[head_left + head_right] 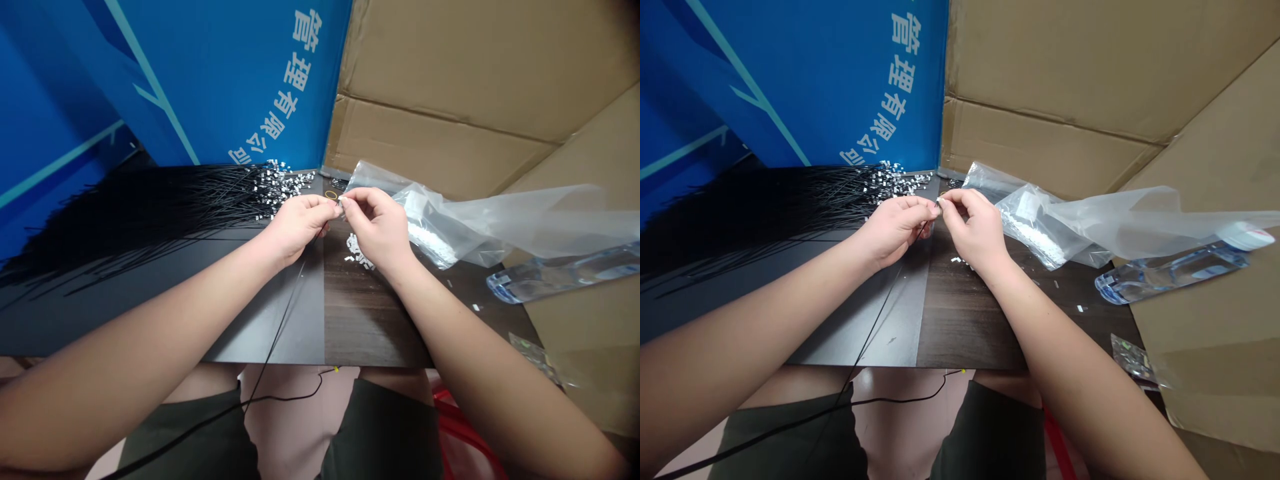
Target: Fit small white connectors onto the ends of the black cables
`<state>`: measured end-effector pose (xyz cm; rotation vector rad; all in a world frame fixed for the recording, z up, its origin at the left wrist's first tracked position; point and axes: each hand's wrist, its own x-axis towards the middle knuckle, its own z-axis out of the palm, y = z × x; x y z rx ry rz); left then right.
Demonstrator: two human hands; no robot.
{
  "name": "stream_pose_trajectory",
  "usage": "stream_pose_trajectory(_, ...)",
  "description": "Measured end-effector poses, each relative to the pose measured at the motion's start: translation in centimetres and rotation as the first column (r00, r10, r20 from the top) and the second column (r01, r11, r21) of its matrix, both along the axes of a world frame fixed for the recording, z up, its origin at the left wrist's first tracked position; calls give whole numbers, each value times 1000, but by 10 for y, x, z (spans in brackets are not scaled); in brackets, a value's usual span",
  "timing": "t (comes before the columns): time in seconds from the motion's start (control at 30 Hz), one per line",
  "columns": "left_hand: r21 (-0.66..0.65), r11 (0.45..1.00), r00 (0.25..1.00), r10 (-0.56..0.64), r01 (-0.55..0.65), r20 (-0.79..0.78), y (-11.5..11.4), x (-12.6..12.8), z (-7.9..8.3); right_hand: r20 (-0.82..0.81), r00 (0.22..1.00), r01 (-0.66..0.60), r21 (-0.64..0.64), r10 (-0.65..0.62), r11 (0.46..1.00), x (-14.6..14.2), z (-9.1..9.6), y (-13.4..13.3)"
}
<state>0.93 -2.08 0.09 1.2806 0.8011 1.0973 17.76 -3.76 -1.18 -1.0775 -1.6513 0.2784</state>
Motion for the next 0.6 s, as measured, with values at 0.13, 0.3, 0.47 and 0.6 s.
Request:
stream_pose_trajectory(0.13,-31,999,998,7,-5,61,-2,3,0,-15,1000,-10,31,10,999,0,-3,2)
stream_pose_trajectory(0.3,-100,995,994,22,-12,105,-5,6,1,-27,999,-17,7,17,1000,-1,-3,3)
stream_pose_trajectory(0.47,-143,989,986,1,23,169,-6,5,5,-37,999,-21,-13,21,1000,-1,-4,2)
stream_pose_trajectory(0.6,-137,990,985,-6,29,170,-6,4,7,-45,998,-37,7,37,999,-1,-4,1)
